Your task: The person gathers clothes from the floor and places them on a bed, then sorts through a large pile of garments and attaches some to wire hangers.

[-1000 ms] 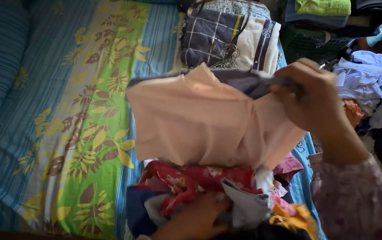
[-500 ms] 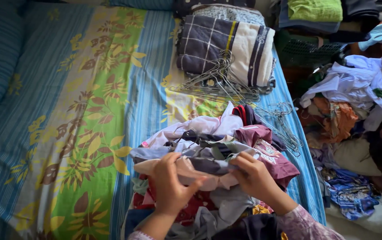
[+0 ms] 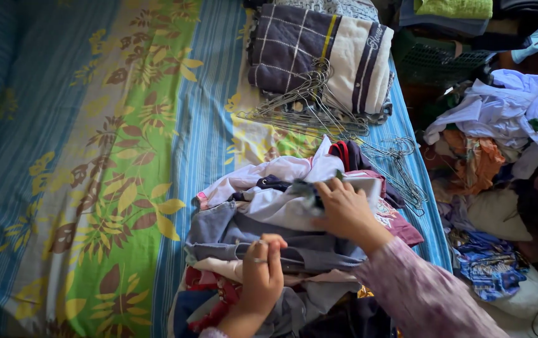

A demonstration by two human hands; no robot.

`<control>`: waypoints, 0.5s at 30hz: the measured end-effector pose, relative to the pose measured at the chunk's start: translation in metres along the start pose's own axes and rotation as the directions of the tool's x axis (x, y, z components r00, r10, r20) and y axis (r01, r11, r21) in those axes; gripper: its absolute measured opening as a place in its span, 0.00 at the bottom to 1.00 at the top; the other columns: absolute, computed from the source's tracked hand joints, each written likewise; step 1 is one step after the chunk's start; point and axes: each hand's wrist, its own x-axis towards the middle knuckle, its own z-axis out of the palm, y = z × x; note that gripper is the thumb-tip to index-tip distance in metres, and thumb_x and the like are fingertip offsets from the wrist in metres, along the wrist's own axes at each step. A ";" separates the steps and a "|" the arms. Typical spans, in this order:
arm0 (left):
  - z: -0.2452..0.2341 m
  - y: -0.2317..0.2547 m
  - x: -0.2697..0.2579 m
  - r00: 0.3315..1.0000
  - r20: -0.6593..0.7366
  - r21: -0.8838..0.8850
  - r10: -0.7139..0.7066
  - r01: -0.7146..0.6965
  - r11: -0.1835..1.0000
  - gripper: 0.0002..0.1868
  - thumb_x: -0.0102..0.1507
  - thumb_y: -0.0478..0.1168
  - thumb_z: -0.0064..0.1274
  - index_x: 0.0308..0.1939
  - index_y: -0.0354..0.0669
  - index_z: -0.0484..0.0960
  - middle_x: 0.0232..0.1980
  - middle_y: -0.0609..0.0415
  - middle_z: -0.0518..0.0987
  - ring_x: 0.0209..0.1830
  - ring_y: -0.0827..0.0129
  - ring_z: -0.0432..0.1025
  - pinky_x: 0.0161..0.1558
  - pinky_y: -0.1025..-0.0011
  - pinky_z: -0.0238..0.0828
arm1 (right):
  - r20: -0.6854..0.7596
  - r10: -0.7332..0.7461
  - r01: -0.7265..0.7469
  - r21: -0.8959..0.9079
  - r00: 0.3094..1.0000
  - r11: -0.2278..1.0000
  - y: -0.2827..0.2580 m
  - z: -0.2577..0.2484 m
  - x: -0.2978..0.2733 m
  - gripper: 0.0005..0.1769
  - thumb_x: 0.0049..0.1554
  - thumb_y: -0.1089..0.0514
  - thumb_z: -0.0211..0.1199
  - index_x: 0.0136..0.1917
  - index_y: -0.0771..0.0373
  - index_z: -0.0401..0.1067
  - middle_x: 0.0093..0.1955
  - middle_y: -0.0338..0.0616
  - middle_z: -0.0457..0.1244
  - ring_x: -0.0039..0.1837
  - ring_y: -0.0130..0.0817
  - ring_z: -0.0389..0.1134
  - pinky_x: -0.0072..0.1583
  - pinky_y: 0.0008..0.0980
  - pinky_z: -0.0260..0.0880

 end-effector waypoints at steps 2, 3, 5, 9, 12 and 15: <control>-0.005 0.002 -0.007 0.999 -0.037 -0.018 0.035 -0.036 0.999 0.10 0.69 0.36 0.39 0.36 0.39 0.73 0.33 0.49 0.76 0.32 0.59 0.72 0.36 0.67 0.67 | 0.210 0.216 -0.231 0.052 0.954 0.971 0.030 0.035 0.005 0.38 0.42 0.41 0.70 0.62 0.55 0.64 0.53 0.54 0.62 0.54 0.53 0.67 0.52 0.44 0.67; -0.008 0.004 -0.012 0.998 -0.019 -0.053 -0.064 0.063 0.997 0.10 0.68 0.36 0.40 0.35 0.38 0.74 0.31 0.49 0.75 0.29 0.60 0.71 0.34 0.68 0.67 | 0.150 0.297 -0.322 0.190 0.943 0.927 0.047 0.054 0.005 0.37 0.46 0.40 0.68 0.63 0.58 0.63 0.53 0.56 0.62 0.55 0.54 0.66 0.54 0.45 0.66; -0.016 0.007 -0.018 0.965 0.030 -0.116 -0.259 0.261 0.958 0.10 0.66 0.35 0.41 0.33 0.38 0.76 0.26 0.49 0.73 0.24 0.62 0.69 0.30 0.69 0.67 | 0.075 0.471 -0.448 0.467 0.879 0.762 0.084 0.089 -0.004 0.36 0.54 0.40 0.65 0.67 0.63 0.60 0.55 0.61 0.62 0.57 0.58 0.66 0.58 0.46 0.64; -0.024 0.017 -0.013 1.000 -0.013 -0.087 0.006 -0.007 0.996 0.11 0.68 0.36 0.40 0.33 0.38 0.74 0.31 0.52 0.77 0.29 0.66 0.73 0.34 0.71 0.68 | 0.255 0.526 -0.568 0.131 0.811 0.812 0.115 0.108 -0.028 0.29 0.49 0.40 0.65 0.57 0.60 0.69 0.52 0.61 0.64 0.56 0.58 0.67 0.56 0.48 0.66; -0.024 0.024 0.002 0.998 0.022 -0.068 -0.067 0.068 0.995 0.12 0.68 0.37 0.41 0.32 0.38 0.75 0.29 0.53 0.77 0.26 0.66 0.71 0.32 0.71 0.66 | 0.151 0.507 -0.506 -0.048 0.848 0.861 0.102 0.091 -0.030 0.27 0.40 0.42 0.69 0.51 0.55 0.74 0.52 0.59 0.64 0.56 0.57 0.66 0.53 0.51 0.67; -0.021 0.031 0.019 0.991 0.032 -0.127 -0.129 0.132 0.983 0.12 0.67 0.36 0.40 0.32 0.37 0.75 0.27 0.52 0.76 0.25 0.65 0.71 0.31 0.70 0.66 | 0.084 0.480 -0.472 -0.096 0.873 0.876 0.106 0.081 -0.031 0.27 0.38 0.40 0.71 0.46 0.56 0.74 0.49 0.59 0.66 0.54 0.58 0.67 0.51 0.53 0.67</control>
